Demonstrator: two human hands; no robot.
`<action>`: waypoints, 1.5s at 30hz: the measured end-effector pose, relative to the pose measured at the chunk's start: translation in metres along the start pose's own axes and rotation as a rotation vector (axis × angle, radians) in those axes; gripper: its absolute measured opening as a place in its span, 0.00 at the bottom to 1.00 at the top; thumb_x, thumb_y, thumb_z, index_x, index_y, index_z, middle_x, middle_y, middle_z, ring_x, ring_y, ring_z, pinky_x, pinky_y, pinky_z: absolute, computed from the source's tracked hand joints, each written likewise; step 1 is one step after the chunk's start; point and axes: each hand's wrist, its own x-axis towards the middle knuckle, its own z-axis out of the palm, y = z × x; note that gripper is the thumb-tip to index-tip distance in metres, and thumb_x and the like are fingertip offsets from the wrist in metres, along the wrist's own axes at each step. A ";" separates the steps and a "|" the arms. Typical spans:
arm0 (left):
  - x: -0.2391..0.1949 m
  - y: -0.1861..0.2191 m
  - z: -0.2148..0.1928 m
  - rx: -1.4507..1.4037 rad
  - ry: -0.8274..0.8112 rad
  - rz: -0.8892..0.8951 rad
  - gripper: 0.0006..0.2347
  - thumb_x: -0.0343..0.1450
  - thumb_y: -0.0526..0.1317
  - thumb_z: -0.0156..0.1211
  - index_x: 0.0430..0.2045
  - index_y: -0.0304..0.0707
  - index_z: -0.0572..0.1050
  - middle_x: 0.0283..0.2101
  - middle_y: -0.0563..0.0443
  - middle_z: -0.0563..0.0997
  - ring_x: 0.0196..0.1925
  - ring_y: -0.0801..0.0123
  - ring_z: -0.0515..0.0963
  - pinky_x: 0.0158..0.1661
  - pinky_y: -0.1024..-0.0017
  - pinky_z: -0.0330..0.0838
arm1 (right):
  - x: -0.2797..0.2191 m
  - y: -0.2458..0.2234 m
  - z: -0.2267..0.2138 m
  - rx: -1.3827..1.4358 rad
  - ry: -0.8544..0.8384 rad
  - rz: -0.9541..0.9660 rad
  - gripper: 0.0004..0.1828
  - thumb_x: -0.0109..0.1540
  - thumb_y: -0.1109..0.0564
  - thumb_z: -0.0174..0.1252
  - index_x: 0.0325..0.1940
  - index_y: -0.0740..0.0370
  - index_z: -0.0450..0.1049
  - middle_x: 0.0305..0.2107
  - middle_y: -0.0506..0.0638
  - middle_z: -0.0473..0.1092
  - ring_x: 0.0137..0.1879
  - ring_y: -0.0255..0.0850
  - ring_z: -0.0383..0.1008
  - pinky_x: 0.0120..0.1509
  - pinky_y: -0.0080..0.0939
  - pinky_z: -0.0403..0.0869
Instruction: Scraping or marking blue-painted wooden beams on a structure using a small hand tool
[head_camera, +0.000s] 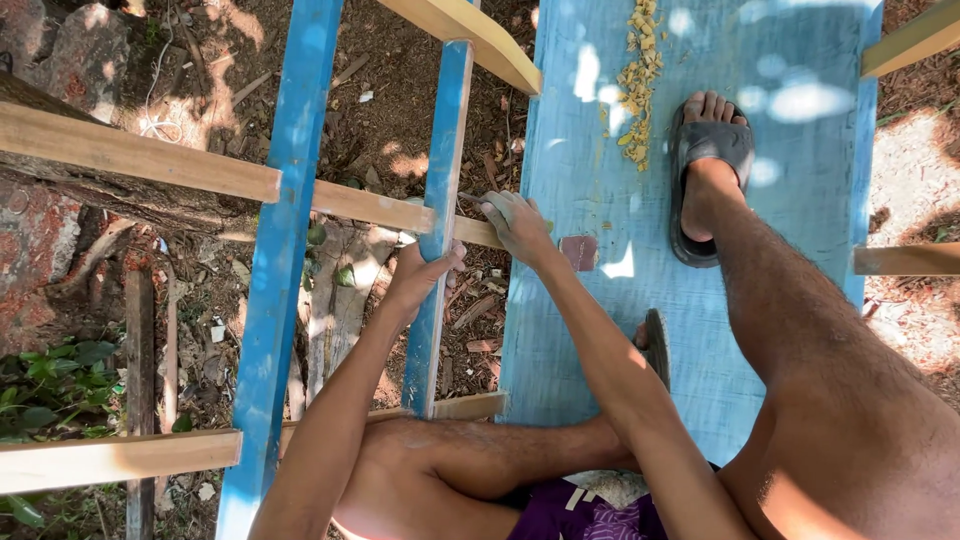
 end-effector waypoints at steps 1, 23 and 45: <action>0.003 -0.004 -0.001 0.002 0.002 -0.001 0.18 0.71 0.42 0.72 0.45 0.21 0.78 0.31 0.37 0.83 0.21 0.70 0.81 0.21 0.71 0.83 | 0.001 0.004 0.003 0.003 0.000 -0.001 0.31 0.80 0.37 0.31 0.68 0.61 0.69 0.44 0.54 0.68 0.53 0.51 0.70 0.63 0.55 0.63; -0.036 0.053 0.015 1.215 0.067 0.004 0.26 0.76 0.62 0.55 0.30 0.31 0.76 0.24 0.41 0.76 0.27 0.55 0.82 0.29 0.54 0.75 | 0.013 0.023 0.015 -0.231 0.088 -0.004 0.26 0.78 0.34 0.36 0.60 0.49 0.74 0.43 0.53 0.76 0.58 0.52 0.77 0.67 0.64 0.71; 0.079 0.075 0.048 2.353 -0.452 0.759 0.03 0.71 0.35 0.67 0.29 0.47 0.84 0.37 0.53 0.85 0.52 0.61 0.78 0.67 0.50 0.58 | 0.000 -0.009 -0.010 0.243 0.158 0.161 0.17 0.71 0.39 0.57 0.58 0.45 0.79 0.46 0.52 0.77 0.61 0.49 0.75 0.70 0.59 0.70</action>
